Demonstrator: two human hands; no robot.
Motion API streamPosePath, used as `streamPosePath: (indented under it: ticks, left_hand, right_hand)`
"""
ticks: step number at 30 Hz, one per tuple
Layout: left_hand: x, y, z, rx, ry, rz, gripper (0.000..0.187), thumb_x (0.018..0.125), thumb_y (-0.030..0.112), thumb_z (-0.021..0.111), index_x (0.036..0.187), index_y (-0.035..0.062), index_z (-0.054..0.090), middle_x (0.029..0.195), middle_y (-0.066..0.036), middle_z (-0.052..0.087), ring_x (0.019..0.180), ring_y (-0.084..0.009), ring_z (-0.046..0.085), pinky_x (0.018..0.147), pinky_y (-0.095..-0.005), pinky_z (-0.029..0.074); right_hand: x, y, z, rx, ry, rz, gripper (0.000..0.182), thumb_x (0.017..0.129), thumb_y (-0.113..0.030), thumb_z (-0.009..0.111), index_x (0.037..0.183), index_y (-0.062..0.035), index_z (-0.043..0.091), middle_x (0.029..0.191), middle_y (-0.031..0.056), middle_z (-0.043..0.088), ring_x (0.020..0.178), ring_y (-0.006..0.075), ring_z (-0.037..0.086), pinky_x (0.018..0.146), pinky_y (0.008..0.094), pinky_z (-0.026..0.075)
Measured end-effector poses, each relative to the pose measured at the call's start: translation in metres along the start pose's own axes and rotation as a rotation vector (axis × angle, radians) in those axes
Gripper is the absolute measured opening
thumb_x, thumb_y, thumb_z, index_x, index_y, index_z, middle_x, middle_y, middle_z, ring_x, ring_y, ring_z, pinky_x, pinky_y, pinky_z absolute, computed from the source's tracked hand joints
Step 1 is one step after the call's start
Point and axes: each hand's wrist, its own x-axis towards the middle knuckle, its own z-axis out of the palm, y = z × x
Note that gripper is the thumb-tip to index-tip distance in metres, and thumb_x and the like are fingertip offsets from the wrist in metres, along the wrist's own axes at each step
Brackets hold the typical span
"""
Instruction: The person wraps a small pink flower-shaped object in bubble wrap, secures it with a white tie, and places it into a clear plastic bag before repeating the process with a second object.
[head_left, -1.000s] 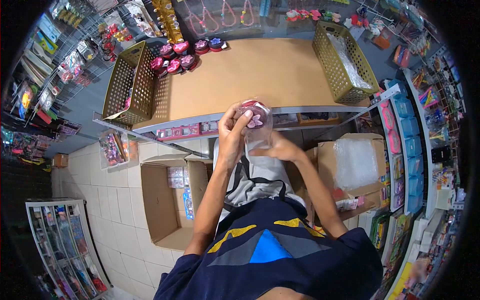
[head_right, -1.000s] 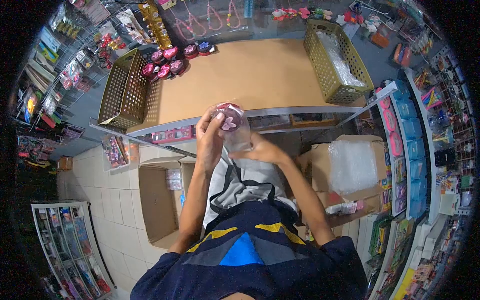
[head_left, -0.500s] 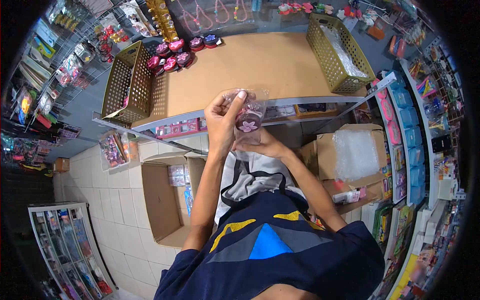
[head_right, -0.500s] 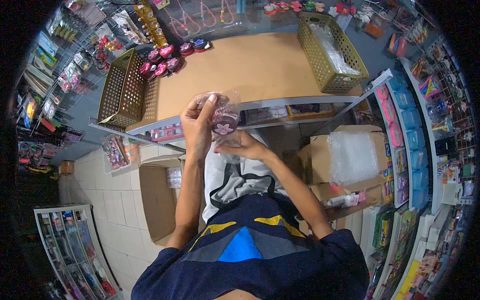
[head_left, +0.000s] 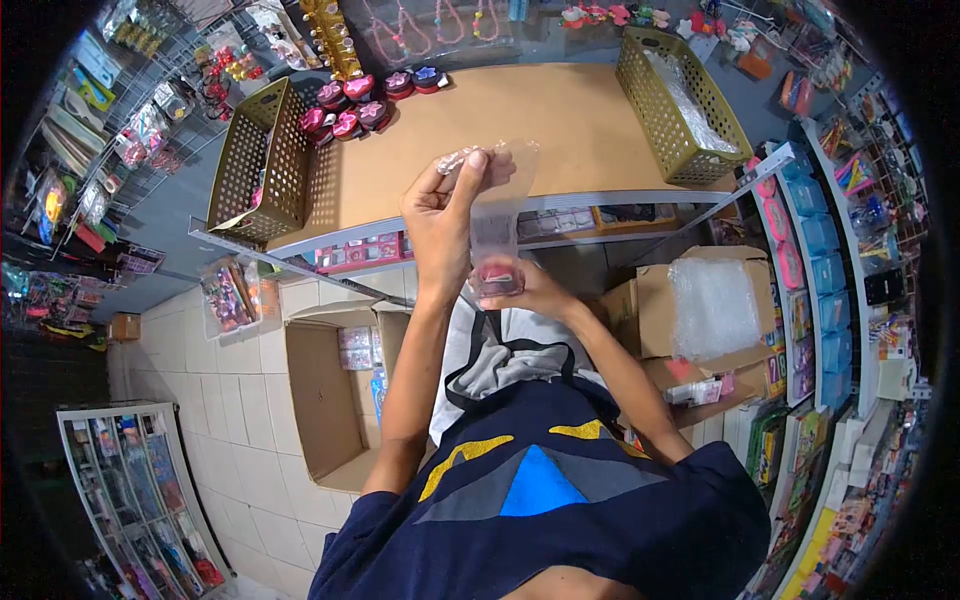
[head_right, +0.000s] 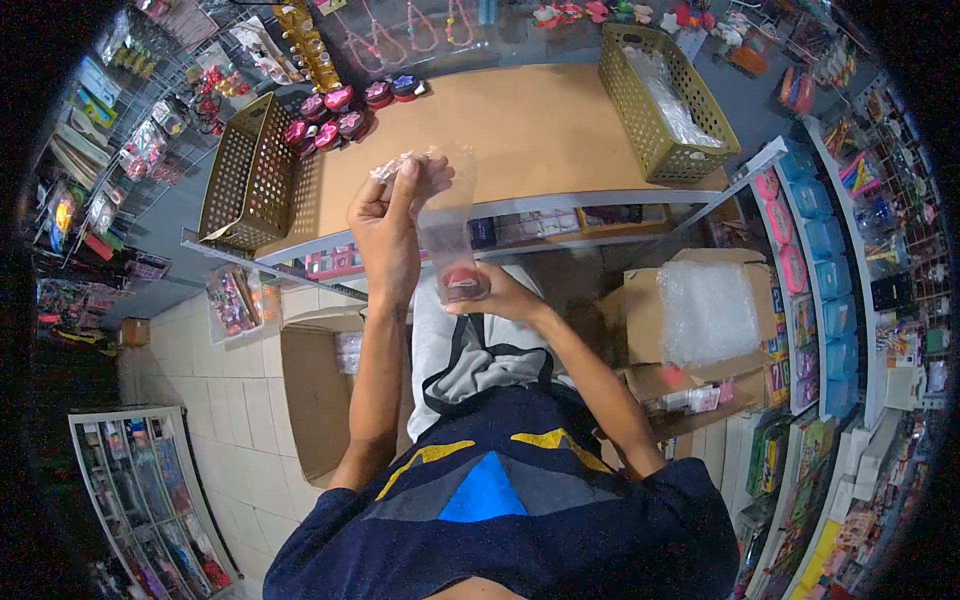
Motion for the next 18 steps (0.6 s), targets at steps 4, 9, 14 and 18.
streamPosePath:
  ticks: [4,9,14,18]
  left_hand:
    - [0.002,-0.001,-0.007,-0.038,-0.079,0.037,0.039,0.095,0.016,0.063,0.126,-0.0055,0.054,0.117,-0.02,0.065,0.106,-0.0231,0.065,0.093,-0.0356,0.051]
    - [-0.017,-0.032,-0.032,0.112,-0.169,-0.122,0.035,0.092,0.007,0.066,0.123,-0.005,0.056,0.114,-0.017,0.067,0.107,-0.0196,0.064,0.092,-0.0301,0.05]
    - [-0.014,-0.033,-0.044,0.219,-0.028,-0.121,0.017,0.093,0.01,0.067,0.102,-0.0039,0.066,0.095,-0.01,0.072,0.091,-0.013,0.066,0.083,-0.0241,0.05]
    - [-0.008,-0.038,-0.048,0.165,0.015,-0.096,0.016,0.095,0.011,0.064,0.102,-0.0036,0.064,0.094,-0.007,0.069,0.091,-0.0123,0.064,0.084,-0.0251,0.049]
  right_hand:
    - [-0.001,-0.008,-0.003,-0.083,0.039,0.014,0.047,0.078,-0.019,0.082,0.116,-0.0051,0.059,0.106,0.0008,0.063,0.099,0.0107,0.059,0.09,0.0273,0.048]
    - [-0.002,-0.017,-0.002,0.004,0.108,-0.106,0.043,0.084,-0.016,0.077,0.121,-0.0087,0.057,0.112,0.0027,0.06,0.103,0.0106,0.057,0.089,0.027,0.048]
    - [-0.001,-0.02,0.013,-0.022,0.237,-0.188,0.027,0.094,-0.014,0.065,0.118,-0.0041,0.058,0.115,0.0051,0.059,0.106,0.0121,0.058,0.09,0.0283,0.049]
    - [-0.003,-0.05,0.018,-0.053,0.292,-0.161,0.021,0.097,-0.014,0.061,0.114,-0.0016,0.061,0.111,0.0034,0.06,0.103,0.0103,0.058,0.09,0.0265,0.049]
